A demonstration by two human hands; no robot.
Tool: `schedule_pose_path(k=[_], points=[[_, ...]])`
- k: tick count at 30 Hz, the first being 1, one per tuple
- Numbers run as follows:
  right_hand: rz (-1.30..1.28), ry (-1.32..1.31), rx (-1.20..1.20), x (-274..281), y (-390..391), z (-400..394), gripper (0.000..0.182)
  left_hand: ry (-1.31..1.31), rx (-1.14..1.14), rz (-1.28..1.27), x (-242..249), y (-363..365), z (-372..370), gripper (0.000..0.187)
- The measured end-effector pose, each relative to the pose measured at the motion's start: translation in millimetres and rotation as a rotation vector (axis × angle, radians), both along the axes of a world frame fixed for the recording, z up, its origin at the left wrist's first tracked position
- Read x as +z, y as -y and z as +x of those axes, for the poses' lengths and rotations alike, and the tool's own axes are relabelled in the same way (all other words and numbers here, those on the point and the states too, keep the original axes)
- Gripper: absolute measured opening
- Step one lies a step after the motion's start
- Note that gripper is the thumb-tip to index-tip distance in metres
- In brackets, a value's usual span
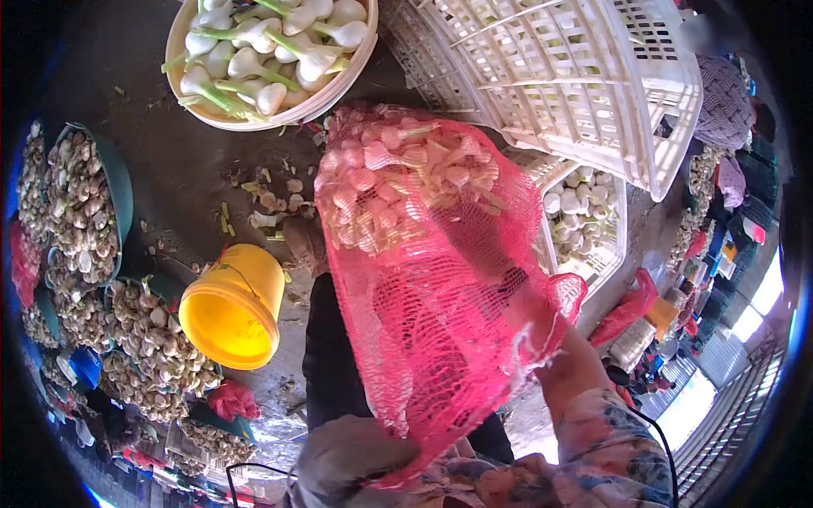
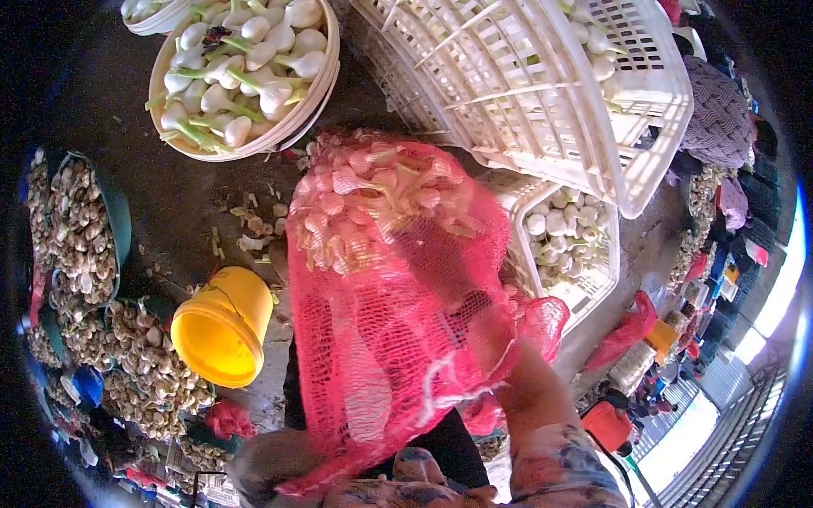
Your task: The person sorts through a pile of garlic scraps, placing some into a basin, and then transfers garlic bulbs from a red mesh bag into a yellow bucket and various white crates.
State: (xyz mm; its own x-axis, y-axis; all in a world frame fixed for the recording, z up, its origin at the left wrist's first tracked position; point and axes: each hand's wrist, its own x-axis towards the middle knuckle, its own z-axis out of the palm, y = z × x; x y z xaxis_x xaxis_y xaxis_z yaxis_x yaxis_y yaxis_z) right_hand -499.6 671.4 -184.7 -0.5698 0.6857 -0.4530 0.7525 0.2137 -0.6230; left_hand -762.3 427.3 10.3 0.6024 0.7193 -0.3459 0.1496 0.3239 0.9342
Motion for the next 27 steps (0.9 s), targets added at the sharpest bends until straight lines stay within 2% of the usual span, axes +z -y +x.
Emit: schedule_pose_path(k=[1,2,4,5,7,8,9,10,11,13,15,17,18,20,21,23,24,25,27], points=[[0.063,-0.048,0.002,-3.8,3.4,-1.4,0.043,-0.006,-0.003,-0.002,-1.5,-1.4,-0.8,0.024],[0.06,-0.051,0.001,-2.2,5.2,-4.6,0.043,0.12,-0.023,-0.021,-3.5,-6.6,0.4,0.027],[0.456,0.037,0.193,5.1,6.0,-13.0,0.046,0.375,-0.061,-0.057,-3.5,-16.8,7.0,0.035],[0.461,0.028,0.191,7.5,3.7,-11.7,0.046,0.365,-0.062,-0.054,17.2,-26.4,13.5,0.035],[0.432,0.206,0.133,15.0,1.2,-1.9,0.048,-0.407,0.639,0.033,75.6,-51.6,28.8,0.044],[0.476,0.091,0.075,24.6,1.5,-3.9,0.039,-0.41,0.636,0.037,75.5,-60.3,32.0,0.044],[0.482,0.092,0.07,40.1,5.6,-3.0,0.039,-0.229,0.733,-0.251,71.2,-74.1,33.3,0.041],[0.367,0.074,0.112,59.6,13.6,0.3,0.037,-0.039,0.817,-0.536,69.0,-81.9,34.2,0.038],[0.252,0.055,0.155,76.8,22.7,4.9,0.034,-0.039,0.815,-0.527,70.0,-80.6,33.5,0.038],[-0.092,0.041,0.109,103.8,40.3,23.2,0.041,-0.316,0.698,-0.651,71.8,-72.7,26.5,0.056],[-0.197,0.086,0.466,143.3,54.5,48.4,0.048,-0.438,0.644,-0.604,75.3,-65.2,19.2,0.063],[0.112,0.011,0.643,193.7,67.3,74.5,0.057,-0.736,0.5,-0.551,80.9,-60.0,7.5,0.055],[0.121,0.005,0.633,213.8,63.7,74.4,0.057,-0.745,0.496,-0.54,75.2,-44.2,-1.6,0.055],[-0.076,0.02,0.481,252.3,54.5,73.1,0.052,-0.984,0.47,-0.306,60.1,-9.5,-18.2,0.049],[-0.067,0.015,0.467,268.2,50.1,72.4,0.052,-0.99,0.462,-0.291,68.8,-16.9,-21.0,0.049],[-0.297,-0.006,0.258,293.1,41.1,71.5,0.056,-1.1,0.489,-0.361,88.2,-38.1,-28.0,0.042],[-0.428,-0.107,0.219,301.1,42.1,71.8,0.054,-1.185,0.457,-0.312,83.6,-24.5,-35.8,0.037],[-0.419,-0.116,0.205,309.1,40.6,73.4,0.054,-1.192,0.449,-0.295,81.1,-21.0,-42.7,0.037],[-0.859,-0.583,-0.068,319.2,37.7,81.2,0.054,-1.258,0.549,-0.094,79.2,-22.2,-54.7,0.027]])
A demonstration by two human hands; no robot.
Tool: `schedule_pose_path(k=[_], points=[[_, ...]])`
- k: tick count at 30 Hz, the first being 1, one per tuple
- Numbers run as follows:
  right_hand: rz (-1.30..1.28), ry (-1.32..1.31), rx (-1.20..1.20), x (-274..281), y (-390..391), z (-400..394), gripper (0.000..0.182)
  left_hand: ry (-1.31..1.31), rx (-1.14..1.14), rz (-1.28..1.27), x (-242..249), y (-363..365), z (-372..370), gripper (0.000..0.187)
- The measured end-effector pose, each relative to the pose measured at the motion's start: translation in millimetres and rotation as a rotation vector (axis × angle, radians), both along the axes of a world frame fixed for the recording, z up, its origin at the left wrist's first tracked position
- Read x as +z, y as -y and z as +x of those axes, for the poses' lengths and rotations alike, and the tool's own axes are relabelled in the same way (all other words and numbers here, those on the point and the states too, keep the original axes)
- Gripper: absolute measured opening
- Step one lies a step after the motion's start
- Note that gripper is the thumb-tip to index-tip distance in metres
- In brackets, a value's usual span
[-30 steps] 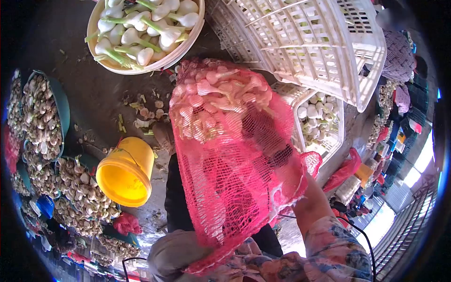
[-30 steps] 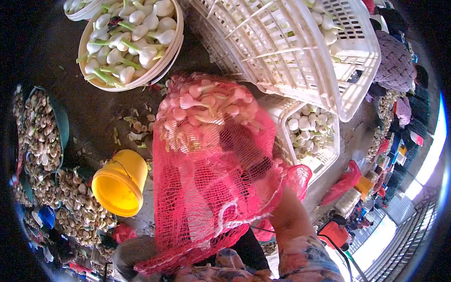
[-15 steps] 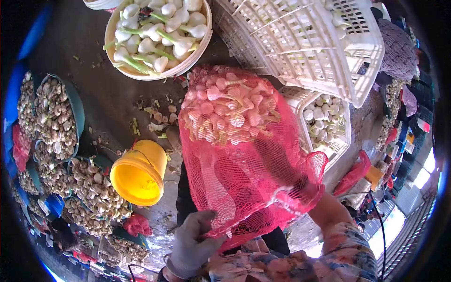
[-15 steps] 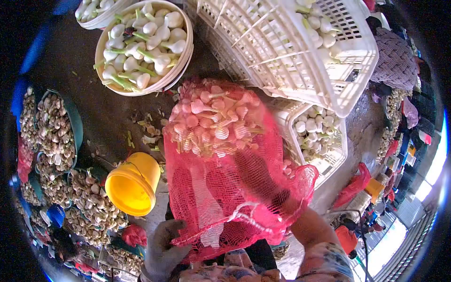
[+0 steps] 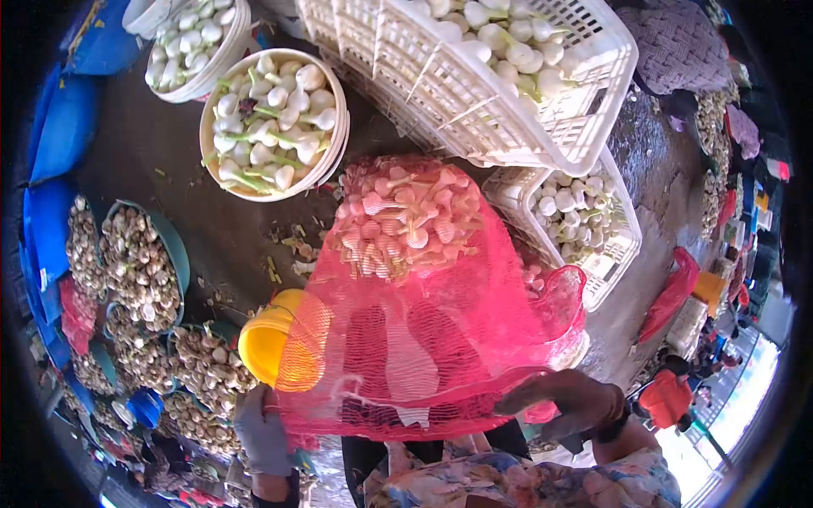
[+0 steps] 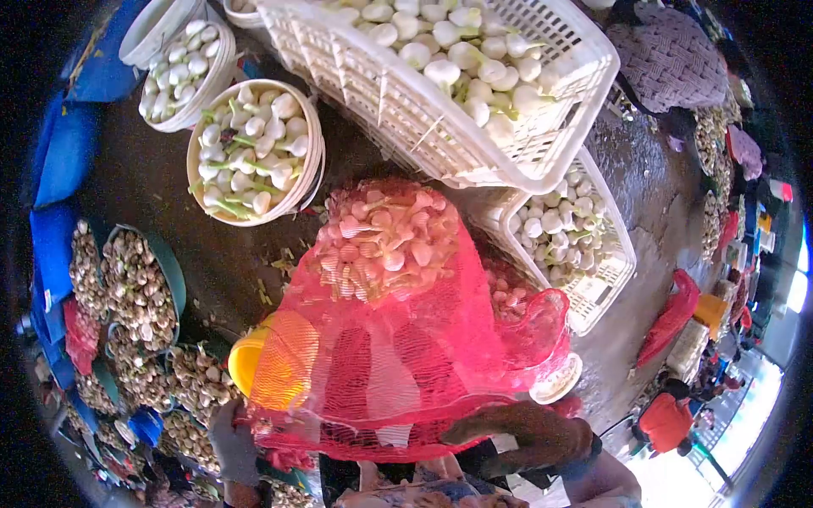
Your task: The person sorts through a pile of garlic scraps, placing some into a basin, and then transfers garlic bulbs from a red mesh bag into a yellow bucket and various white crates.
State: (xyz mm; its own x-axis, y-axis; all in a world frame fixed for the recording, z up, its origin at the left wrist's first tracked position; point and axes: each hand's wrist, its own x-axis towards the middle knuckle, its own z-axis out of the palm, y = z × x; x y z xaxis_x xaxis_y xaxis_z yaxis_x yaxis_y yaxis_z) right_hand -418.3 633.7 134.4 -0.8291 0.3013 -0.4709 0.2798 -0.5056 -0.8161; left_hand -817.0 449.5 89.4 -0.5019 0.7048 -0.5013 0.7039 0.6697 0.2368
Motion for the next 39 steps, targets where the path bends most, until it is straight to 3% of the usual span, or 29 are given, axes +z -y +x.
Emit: schedule_pose_path(k=[2,4,5,7,8,10,12,14,15,16,17,18,20,21,22,24,26,28,30,32,33,34,36,37,38,39], points=[[-0.047,0.019,-0.083,-8.8,7.6,14.2,0.06,0.002,0.052,0.103,-3.7,-1.0,-13.5,0.026],[0.173,0.557,-0.472,-21.3,14.0,4.6,0.077,0.233,0.455,0.128,-6.8,-5.4,-32.3,0.023],[0.173,0.555,-0.487,-44.7,23.6,11.1,0.077,0.378,0.694,0.14,4.8,-17.7,-28.5,0.022],[0.83,0.988,0.012,-114.0,48.7,26.0,0.09,0.397,0.669,0.207,-4.1,-8.6,-54.6,0.022],[0.828,0.989,0.0,-134.2,52.3,20.3,0.09,0.421,0.656,0.269,-8.1,-6.8,-63.4,0.022],[0.969,0.824,0.211,-164.2,53.6,-13.6,0.093,0.434,0.588,0.231,-2.9,-19.4,-64.3,0.025],[1.055,0.636,0.346,-177.3,49.8,-58.4,0.088,0.523,0.662,0.384,-5.9,-22.1,-68.2,0.031],[1.288,0.501,0.302,-209.2,60.3,-93.5,0.086,0.546,0.538,0.345,-15.2,-25.6,-85.4,0.037],[1.288,0.506,0.292,-225.4,63.8,-105.4,0.086,0.416,0.332,0.312,-21.9,-31.9,-87.7,0.038],[1.321,0.446,0.239,-238.6,65.1,-116.6,0.072,0.284,0.128,0.278,-21.4,-48.4,-83.3,0.038],[1.358,0.383,0.183,-249.4,66.0,-122.9,0.058,0.261,0.189,0.364,-22.6,-64.5,-73.3,0.036],[1.358,0.382,0.171,-251.5,65.4,-126.5,0.058,0.255,0.179,0.366,-25.1,-76.3,-68.3,0.036],[1.027,0.286,0.102,-254.6,59.6,-130.2,0.041,0.838,0.685,0.656,-36.2,-94.9,-65.9,0.034],[0.955,0.311,0.104,-231.1,48.9,-125.2,0.041,1.029,0.866,0.746,-40.3,-103.3,-65.0,0.036],[0.955,0.314,0.1,-200.8,42.9,-121.3,0.041,1.031,0.862,0.745,-46.2,-102.4,-60.4,0.036],[-0.188,0.465,-0.784,-155.0,36.4,-110.1,0.022,1.336,0.711,0.809,-56.3,-93.2,-39.1,0.04],[-0.174,0.134,-0.938,-180.5,90.2,-77.2,0.024,1.377,0.619,0.699,-48.1,-68.6,-1.0,0.038],[-0.374,0.158,-1.117,-119.5,104.8,-58.9,0.026,1.438,0.411,0.476,-43.3,-40.4,45.0,0.04],[-0.283,0.174,-1.166,-108.3,93.4,-62.7,0.026,1.463,0.218,0.228,-34.0,-32.2,68.6,0.05],[-0.113,0.227,-1.267,-93.8,89.2,-64.9,0.026,1.524,0.482,0.46,-28.5,-48.6,59.0,0.033],[-0.018,0.243,-1.309,-86.4,83.1,-65.1,0.025,1.454,0.488,0.244,-1.9,-81.1,64.8,0.026],[0.091,0.251,-1.356,-79.7,73.0,-64.0,0.025,1.456,0.483,0.26,1.8,-90.1,74.1,0.026],[0.161,0.287,-1.334,-61.6,44.1,-48.4,0.028,1.36,0.157,-0.001,13.4,-98.4,100.8,0.018],[0.491,0.557,-1.107,-51.4,33.6,-44.0,0.029,1.309,0.24,0.063,28.3,-99.2,110.9,0.019],[0.803,0.796,-0.842,-43.0,25.3,-42.5,0.045,1.3,0.258,0.08,41.4,-97.4,113.8,0.019],[0.81,0.769,-0.826,-39.1,17.0,-40.0,0.045,1.351,0.168,0.046,52.6,-98.6,115.1,0.021]])
